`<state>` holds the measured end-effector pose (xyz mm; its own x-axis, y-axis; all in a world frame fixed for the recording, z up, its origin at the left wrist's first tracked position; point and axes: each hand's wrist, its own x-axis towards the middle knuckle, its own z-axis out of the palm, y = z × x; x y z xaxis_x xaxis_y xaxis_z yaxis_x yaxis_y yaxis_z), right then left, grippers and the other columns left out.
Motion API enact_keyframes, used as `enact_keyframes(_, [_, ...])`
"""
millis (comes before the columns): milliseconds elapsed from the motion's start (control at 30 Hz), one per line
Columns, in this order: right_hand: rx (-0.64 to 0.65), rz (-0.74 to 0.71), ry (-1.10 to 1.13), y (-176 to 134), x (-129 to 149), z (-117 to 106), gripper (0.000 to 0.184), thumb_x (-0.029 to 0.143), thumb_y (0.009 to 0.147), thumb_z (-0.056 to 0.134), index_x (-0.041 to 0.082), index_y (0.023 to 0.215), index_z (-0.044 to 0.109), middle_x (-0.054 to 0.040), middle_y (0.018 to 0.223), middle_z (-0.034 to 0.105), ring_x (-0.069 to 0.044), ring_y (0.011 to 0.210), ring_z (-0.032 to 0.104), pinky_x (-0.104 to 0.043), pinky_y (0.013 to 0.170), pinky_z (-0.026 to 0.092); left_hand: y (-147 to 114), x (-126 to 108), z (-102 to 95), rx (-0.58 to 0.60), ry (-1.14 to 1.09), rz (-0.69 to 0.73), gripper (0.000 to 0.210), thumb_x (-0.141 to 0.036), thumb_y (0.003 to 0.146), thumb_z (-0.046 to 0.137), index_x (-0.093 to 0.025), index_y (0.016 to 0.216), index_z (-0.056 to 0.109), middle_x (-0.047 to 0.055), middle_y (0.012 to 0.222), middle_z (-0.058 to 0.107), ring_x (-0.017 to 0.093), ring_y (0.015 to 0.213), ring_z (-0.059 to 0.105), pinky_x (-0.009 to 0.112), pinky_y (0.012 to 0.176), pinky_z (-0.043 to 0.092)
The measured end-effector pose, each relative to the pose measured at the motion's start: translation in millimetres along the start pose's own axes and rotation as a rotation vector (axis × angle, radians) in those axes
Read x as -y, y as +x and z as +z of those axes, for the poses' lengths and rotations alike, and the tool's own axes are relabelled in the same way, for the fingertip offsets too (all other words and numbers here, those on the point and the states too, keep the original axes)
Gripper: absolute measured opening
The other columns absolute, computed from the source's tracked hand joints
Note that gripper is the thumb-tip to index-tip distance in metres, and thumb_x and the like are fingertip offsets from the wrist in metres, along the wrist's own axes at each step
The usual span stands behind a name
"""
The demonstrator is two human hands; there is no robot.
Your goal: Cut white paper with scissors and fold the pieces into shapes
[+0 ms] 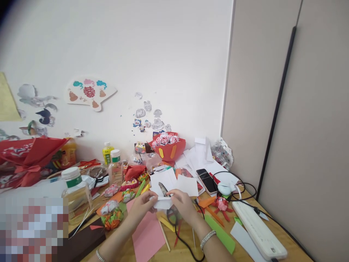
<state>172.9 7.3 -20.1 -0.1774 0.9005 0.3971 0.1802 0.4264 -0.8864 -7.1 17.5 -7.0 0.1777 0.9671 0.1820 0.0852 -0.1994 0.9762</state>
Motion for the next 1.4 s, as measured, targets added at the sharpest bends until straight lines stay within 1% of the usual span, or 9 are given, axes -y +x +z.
enact_keyframes(100, [0.03, -0.012, -0.072, 0.8, -1.7, 1.7, 0.024, 0.032, 0.079, 0.051, 0.015, 0.085, 0.067, -0.0056, 0.082, 0.067, -0.019, 0.077, 0.06, -0.028, 0.068, 0.046, -0.9, 1.2, 2.4, 0.064, 0.035, 0.003, 0.027, -0.042, 0.064, 0.061, -0.015, 0.068, 0.057, -0.003, 0.052, 0.056, 0.012, 0.043, 0.056, 0.022, 0.044, 0.042])
enact_keyframes(200, [0.075, 0.013, -0.117, 1.9, -4.4, 4.2, 0.02, 0.029, 0.076, 0.055, 0.014, 0.082, 0.068, -0.0056, 0.078, 0.067, -0.019, 0.074, 0.059, -0.027, 0.066, 0.045, -1.2, 2.3, 4.8, 0.094, 0.047, 0.006, 0.029, -0.043, 0.063, 0.06, -0.015, 0.068, 0.056, -0.004, 0.05, 0.055, 0.012, 0.042, 0.055, 0.023, 0.045, 0.043])
enact_keyframes(433, [0.055, 0.017, -0.051, 4.9, -13.8, 5.7, 0.017, 0.027, 0.075, 0.056, 0.015, 0.079, 0.068, -0.0036, 0.075, 0.066, -0.018, 0.072, 0.057, -0.026, 0.064, 0.043, -1.8, 1.0, 6.0, 0.078, 0.037, -0.027, 0.03, -0.044, 0.061, 0.061, -0.015, 0.067, 0.056, -0.004, 0.047, 0.054, 0.012, 0.041, 0.054, 0.023, 0.044, 0.042])
enact_keyframes(700, [0.048, 0.0, -0.102, 2.1, -15.6, 10.0, 0.015, 0.026, 0.076, 0.055, 0.016, 0.078, 0.066, -0.0019, 0.074, 0.064, -0.017, 0.072, 0.056, -0.024, 0.064, 0.041, -4.0, 4.5, 9.7, 0.069, 0.085, -0.035, 0.029, -0.043, 0.063, 0.059, -0.015, 0.067, 0.055, -0.004, 0.048, 0.054, 0.013, 0.042, 0.054, 0.024, 0.045, 0.042])
enact_keyframes(900, [0.121, -0.026, -0.186, 1.6, -13.2, 8.3, 0.016, 0.026, 0.079, 0.054, 0.016, 0.069, 0.062, 0.0028, 0.061, 0.056, -0.012, 0.06, 0.05, -0.02, 0.054, 0.034, -1.6, 6.6, 6.5, 0.148, 0.121, 0.003, 0.029, -0.045, 0.065, 0.059, -0.016, 0.063, 0.054, -0.005, 0.048, 0.052, 0.012, 0.04, 0.053, 0.024, 0.043, 0.041])
enact_keyframes(1000, [0.185, 0.023, -0.184, 3.7, -12.9, 2.3, 0.017, 0.027, 0.081, 0.051, 0.017, 0.07, 0.06, 0.004, 0.059, 0.053, -0.01, 0.053, 0.049, -0.019, 0.049, 0.034, 3.0, 7.3, -0.2, 0.188, 0.095, 0.003, 0.034, -0.048, 0.064, 0.062, -0.015, 0.064, 0.055, -0.004, 0.049, 0.055, 0.012, 0.041, 0.054, 0.024, 0.045, 0.043])
enact_keyframes(1133, [0.259, 0.106, -0.144, 5.1, -15.1, -4.0, 0.019, 0.032, 0.082, 0.049, 0.017, 0.074, 0.058, 0.0036, 0.058, 0.054, -0.01, 0.047, 0.051, -0.019, 0.044, 0.036, 7.9, 10.2, -7.4, 0.219, 0.066, -0.016, 0.038, -0.052, 0.061, 0.065, -0.015, 0.064, 0.055, -0.002, 0.052, 0.058, 0.012, 0.043, 0.054, 0.023, 0.046, 0.043])
enact_keyframes(1267, [0.26, 0.134, -0.072, 6.2, -20.9, -6.8, 0.023, 0.036, 0.083, 0.049, 0.016, 0.074, 0.057, 0.0036, 0.054, 0.054, -0.01, 0.044, 0.051, -0.019, 0.042, 0.037, 9.7, 13.5, -9.5, 0.226, 0.059, -0.034, 0.042, -0.055, 0.059, 0.067, -0.015, 0.064, 0.055, -0.002, 0.051, 0.059, 0.01, 0.042, 0.053, 0.022, 0.045, 0.041])
enact_keyframes(1400, [0.281, 0.148, 0.122, 9.0, -27.8, -8.9, 0.029, 0.044, 0.078, 0.055, 0.015, 0.079, 0.059, 0.0025, 0.058, 0.057, -0.011, 0.047, 0.054, -0.021, 0.045, 0.042, 9.0, 12.1, -10.9, 0.213, 0.021, -0.077, 0.045, -0.057, 0.056, 0.068, -0.014, 0.067, 0.057, -0.002, 0.054, 0.06, 0.011, 0.045, 0.055, 0.022, 0.048, 0.043])
